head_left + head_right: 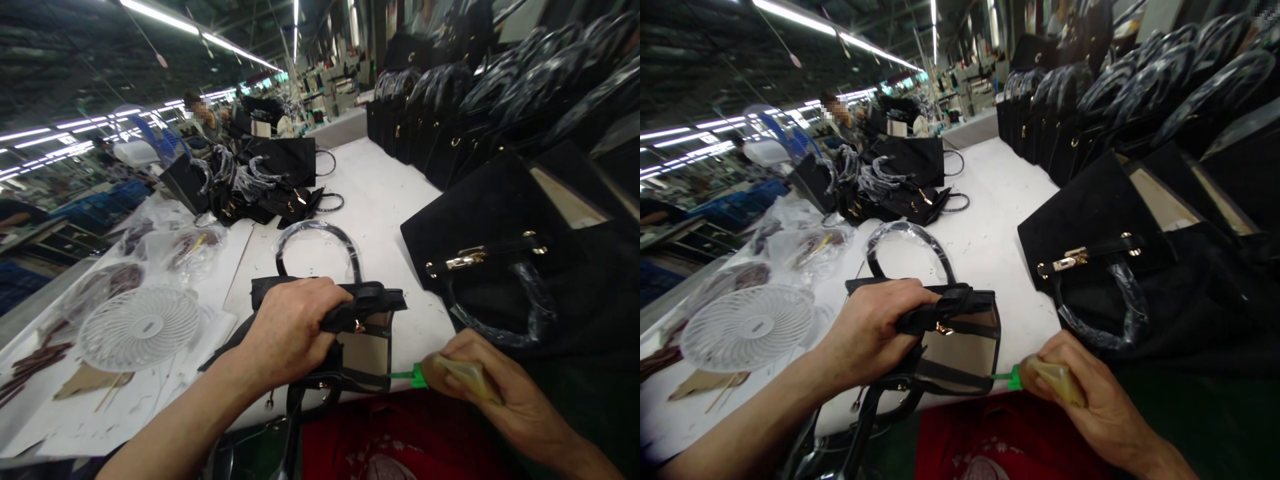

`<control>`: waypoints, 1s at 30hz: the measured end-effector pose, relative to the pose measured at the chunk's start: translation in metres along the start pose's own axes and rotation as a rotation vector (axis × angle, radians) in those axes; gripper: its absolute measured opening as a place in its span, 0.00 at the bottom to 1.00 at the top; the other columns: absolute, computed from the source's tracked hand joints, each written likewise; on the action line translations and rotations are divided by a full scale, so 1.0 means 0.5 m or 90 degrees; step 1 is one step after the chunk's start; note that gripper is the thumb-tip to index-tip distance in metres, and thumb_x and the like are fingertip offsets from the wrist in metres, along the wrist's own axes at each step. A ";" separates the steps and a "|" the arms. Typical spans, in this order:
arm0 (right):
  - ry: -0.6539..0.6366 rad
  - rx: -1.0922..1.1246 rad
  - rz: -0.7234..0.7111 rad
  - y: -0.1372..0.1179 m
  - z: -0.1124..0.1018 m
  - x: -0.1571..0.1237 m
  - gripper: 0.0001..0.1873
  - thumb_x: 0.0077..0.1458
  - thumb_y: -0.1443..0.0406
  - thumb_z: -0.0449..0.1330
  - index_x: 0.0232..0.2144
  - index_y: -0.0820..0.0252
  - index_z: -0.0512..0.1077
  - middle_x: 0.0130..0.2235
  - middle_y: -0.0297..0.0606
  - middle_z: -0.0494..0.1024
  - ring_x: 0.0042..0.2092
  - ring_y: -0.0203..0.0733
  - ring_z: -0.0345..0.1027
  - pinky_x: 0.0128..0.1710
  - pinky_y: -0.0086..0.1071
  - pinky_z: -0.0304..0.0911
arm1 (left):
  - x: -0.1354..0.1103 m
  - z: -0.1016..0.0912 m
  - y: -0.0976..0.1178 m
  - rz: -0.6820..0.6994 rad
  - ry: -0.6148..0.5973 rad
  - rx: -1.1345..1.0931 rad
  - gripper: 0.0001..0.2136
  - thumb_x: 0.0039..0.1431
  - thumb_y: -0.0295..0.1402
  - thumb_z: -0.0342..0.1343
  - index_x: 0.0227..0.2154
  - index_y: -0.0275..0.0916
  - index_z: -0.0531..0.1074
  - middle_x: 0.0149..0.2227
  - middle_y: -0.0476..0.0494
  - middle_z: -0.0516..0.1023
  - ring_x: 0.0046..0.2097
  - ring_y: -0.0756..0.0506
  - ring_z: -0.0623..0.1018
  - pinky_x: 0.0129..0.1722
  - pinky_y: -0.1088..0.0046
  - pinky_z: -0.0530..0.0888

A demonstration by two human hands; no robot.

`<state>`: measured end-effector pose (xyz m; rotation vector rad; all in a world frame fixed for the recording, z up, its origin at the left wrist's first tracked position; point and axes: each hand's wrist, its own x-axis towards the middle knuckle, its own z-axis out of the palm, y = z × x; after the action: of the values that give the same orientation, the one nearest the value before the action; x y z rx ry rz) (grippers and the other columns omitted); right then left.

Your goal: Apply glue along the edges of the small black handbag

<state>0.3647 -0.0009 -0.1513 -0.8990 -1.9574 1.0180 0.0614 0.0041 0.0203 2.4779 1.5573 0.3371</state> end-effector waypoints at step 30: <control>0.066 -0.041 -0.010 -0.013 0.001 -0.012 0.03 0.65 0.64 0.59 0.41 0.51 0.72 0.39 0.36 0.76 0.37 0.40 0.74 0.36 0.32 0.72 | -0.073 -0.009 0.042 0.056 0.033 0.021 0.13 0.60 0.23 0.48 0.41 0.40 0.74 0.29 0.49 0.76 0.31 0.48 0.76 0.27 0.74 0.68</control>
<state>0.3657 -0.0089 -0.1475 -0.9506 -1.9171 0.8862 0.0627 -0.0375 0.0271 2.5882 1.4883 0.3957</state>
